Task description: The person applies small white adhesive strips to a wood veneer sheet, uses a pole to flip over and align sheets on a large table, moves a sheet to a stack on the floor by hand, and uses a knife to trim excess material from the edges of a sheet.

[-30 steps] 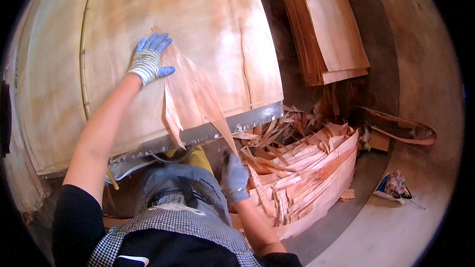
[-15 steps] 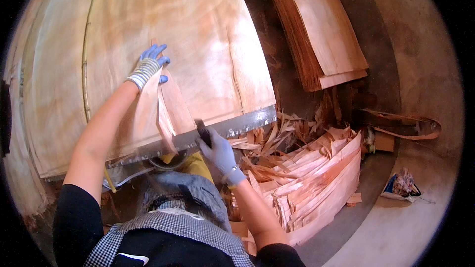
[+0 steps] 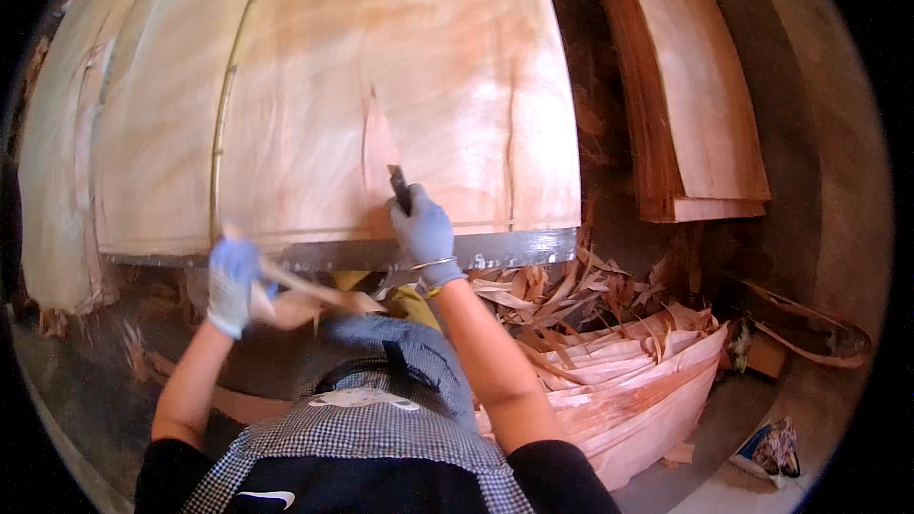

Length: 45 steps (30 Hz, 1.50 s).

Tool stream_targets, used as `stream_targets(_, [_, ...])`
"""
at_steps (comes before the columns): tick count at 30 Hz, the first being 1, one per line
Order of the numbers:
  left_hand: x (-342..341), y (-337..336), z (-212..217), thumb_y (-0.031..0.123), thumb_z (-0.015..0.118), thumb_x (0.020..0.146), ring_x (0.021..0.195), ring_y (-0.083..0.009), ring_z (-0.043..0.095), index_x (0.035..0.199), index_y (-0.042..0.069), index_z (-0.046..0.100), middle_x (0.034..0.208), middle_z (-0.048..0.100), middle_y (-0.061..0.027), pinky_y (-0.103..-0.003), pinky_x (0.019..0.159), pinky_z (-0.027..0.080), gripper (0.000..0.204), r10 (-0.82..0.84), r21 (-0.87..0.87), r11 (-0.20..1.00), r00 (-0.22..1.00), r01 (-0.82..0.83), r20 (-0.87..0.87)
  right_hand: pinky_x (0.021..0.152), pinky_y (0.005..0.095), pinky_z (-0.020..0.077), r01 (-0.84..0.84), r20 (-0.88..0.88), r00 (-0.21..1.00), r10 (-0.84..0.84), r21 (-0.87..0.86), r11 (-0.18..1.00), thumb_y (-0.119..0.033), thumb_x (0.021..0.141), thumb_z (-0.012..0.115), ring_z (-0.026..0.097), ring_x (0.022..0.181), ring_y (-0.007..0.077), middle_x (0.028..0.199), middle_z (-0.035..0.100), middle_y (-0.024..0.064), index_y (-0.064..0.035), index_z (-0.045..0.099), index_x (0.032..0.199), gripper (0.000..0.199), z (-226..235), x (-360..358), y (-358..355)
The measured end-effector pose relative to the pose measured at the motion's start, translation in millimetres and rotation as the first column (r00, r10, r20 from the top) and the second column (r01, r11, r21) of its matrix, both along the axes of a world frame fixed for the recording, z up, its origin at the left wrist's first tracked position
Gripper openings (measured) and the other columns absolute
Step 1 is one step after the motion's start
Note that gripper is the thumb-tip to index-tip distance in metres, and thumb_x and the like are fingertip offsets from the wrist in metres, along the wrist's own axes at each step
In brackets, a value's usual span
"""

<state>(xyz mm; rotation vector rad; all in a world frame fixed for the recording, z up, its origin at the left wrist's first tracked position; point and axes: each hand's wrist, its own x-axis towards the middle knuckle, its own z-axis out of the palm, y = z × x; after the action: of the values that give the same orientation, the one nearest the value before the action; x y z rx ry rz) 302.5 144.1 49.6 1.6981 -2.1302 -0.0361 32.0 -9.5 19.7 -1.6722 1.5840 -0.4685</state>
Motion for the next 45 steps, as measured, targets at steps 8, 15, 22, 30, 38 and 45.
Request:
stream_targets(8, [-13, 315, -57, 0.046, 0.058, 0.070, 0.114, -0.0262, 0.044, 0.128, 0.008, 0.035, 0.126, 0.043, -0.0134, -0.040, 0.090, 0.038, 0.073, -0.117, 0.858, -0.383, 0.939, -0.342, 0.322, 0.058, 0.0166, 0.0408, 0.008, 0.570, 0.799, -0.191, 0.308, 0.951, 0.005, 0.078, 0.050, 0.053, 0.068, 0.0060, 0.088, 0.059, 0.0019, -0.0040, 0.055, 0.111, 0.035, 30, -101, 75])
stream_targets(15, [9, 313, -110, 0.036, 0.055, 0.075, 0.109, -0.0341, 0.045, 0.119, 0.004, 0.045, 0.119, 0.047, -0.0192, -0.037, 0.091, 0.037, 0.055, 0.572, 0.956, 0.204, 0.818, -0.211, 0.059, 0.055, 0.0230, 0.0451, 0.257, 0.401, 0.758, -0.514, 0.541, 0.801, -0.007, 0.078, 0.055, 0.054, 0.064, 0.0109, 0.079, 0.058, 0.0014, -0.0045, 0.056, 0.097, 0.019, -52, -110, 106])
stream_targets(22, [-11, 248, -40, 0.027, 0.050, 0.081, 0.106, -0.0320, 0.048, 0.115, 0.002, 0.049, 0.116, 0.050, -0.0187, -0.036, 0.091, 0.037, 0.042, 0.524, 0.825, 0.524, 0.844, -0.212, -0.116, 0.053, 0.0240, 0.0431, 0.166, 0.452, 0.785, -0.424, 0.507, 0.846, -0.020, 0.080, 0.062, 0.051, 0.069, 0.0090, 0.086, 0.057, -0.0007, -0.0083, 0.058, 0.092, 0.017, -49, -79, 99])
stream_targets(30, [-48, 202, -22, 0.028, 0.048, 0.082, 0.103, -0.0319, 0.050, 0.113, 0.003, 0.051, 0.112, 0.053, -0.0186, -0.036, 0.090, 0.038, 0.040, 0.373, 0.825, 0.564, 0.883, 0.026, -0.283, 0.057, 0.0192, 0.0421, -0.025, 0.441, 0.894, -0.075, 0.217, 0.976, -0.011, 0.079, 0.061, 0.050, 0.071, 0.0056, 0.099, 0.058, 0.0013, -0.0034, 0.057, 0.101, 0.023, -25, -136, 94])
stream_targets(38, [-94, -47, -7, 0.020, 0.049, 0.081, 0.104, -0.0331, 0.047, 0.114, 0.003, 0.047, 0.114, 0.049, -0.0171, -0.039, 0.091, 0.037, 0.037, 0.172, 0.306, 0.950, 0.916, -0.058, -0.362, 0.044, 0.0167, 0.0390, 0.018, 0.574, 0.813, -0.096, 0.141, 0.990, -0.016, 0.086, 0.053, 0.055, 0.059, 0.0087, 0.082, 0.060, 0.0069, -0.0053, 0.051, 0.102, 0.020, 55, -126, -17])
stream_targets(45, [-114, -188, -61, 0.027, 0.059, 0.070, 0.116, -0.0307, 0.034, 0.121, 0.006, 0.041, 0.124, 0.040, -0.0141, -0.047, 0.098, 0.023, 0.057, 0.541, -0.005, 0.840, 0.838, -0.542, -0.068, 0.036, 0.0206, 0.0346, -0.235, 0.271, 0.952, 0.139, 0.362, 0.902, -0.015, 0.082, 0.057, 0.054, 0.047, 0.0100, 0.067, 0.062, 0.0066, 0.0011, 0.055, 0.089, 0.018, 46, -34, -116])
